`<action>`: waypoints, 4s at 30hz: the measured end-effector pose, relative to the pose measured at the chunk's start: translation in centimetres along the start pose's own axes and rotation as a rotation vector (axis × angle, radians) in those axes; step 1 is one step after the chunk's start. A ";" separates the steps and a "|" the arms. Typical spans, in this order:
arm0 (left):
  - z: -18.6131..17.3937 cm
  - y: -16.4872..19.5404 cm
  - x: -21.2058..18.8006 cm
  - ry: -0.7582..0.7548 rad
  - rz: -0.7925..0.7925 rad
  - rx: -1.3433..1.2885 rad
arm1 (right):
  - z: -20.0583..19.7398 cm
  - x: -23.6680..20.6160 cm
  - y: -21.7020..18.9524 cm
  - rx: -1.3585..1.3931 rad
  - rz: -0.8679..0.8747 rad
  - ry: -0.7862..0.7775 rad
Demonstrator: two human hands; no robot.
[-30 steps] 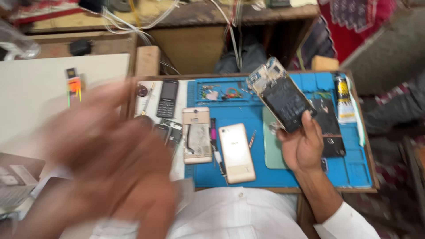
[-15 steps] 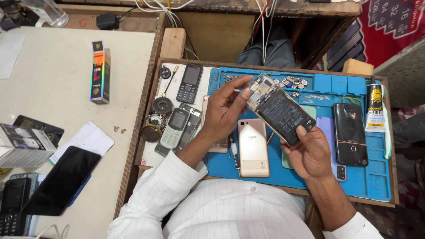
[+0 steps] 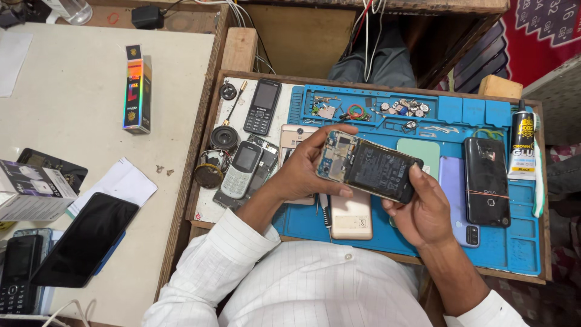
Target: The person repairs a disassembled smartphone at a workbench, holding the phone with its back cover and battery exposed while using a pry tool to work along the internal edges and reposition the device repeatedly. Other phones and repair parts sit on the blue mat around the work area.
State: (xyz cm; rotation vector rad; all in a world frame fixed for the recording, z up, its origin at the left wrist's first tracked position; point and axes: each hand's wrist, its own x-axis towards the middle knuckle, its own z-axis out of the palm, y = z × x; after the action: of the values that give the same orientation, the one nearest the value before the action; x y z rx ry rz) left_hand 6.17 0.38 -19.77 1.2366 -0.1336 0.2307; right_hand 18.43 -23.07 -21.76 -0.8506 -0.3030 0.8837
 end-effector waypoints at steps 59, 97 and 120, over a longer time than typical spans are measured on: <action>-1.3 -2.1 -0.9 -0.285 -0.298 -0.621 | 1.5 -1.8 0.4 -0.935 -0.734 -0.172; -0.8 -1.2 -1.6 -0.074 -0.362 -0.824 | 1.7 -1.9 0.6 -0.821 -0.528 -0.203; -1.3 -2.2 -0.5 -0.172 -0.432 -0.640 | 0.9 -1.0 0.9 -0.720 -0.492 -0.150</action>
State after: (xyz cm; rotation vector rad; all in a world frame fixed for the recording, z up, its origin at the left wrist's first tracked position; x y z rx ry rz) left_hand 6.16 0.87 -22.29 0.6202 -0.0762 -0.2819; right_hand 16.84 -23.09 -21.77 -1.2953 -0.9539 0.3613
